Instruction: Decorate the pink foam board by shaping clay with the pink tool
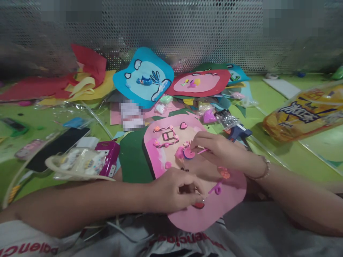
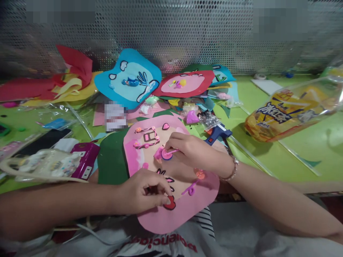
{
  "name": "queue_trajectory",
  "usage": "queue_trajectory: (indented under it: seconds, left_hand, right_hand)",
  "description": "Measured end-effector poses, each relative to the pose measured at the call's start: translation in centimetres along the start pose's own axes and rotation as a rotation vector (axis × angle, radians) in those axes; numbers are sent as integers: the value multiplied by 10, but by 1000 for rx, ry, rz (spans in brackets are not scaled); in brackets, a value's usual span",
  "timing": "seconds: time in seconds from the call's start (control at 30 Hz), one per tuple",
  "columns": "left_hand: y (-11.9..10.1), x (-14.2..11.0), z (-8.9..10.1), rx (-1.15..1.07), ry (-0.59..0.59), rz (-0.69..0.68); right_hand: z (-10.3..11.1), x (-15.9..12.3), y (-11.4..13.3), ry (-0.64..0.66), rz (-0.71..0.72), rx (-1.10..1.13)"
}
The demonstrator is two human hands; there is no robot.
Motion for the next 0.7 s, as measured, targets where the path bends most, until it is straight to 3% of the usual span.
queue_trajectory:
  seconds: [0.4, 0.7]
  left_hand:
    - [-10, -1, 5, 121, -64, -86]
    - [-18, -4, 1, 225, -38, -203]
  right_hand:
    - [-3, -2, 1, 37, 4, -42]
    - [1, -3, -3, 26, -23, -14]
Point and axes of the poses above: each hand's wrist, its own x-axis towards the middle knuckle, its own z-axis out of the back of the hand, y = z × x, the point moved 10 cm from there along x, towards the middle knuckle, and after that the axes turned 8 degrees about z, right-handed, at the moved point
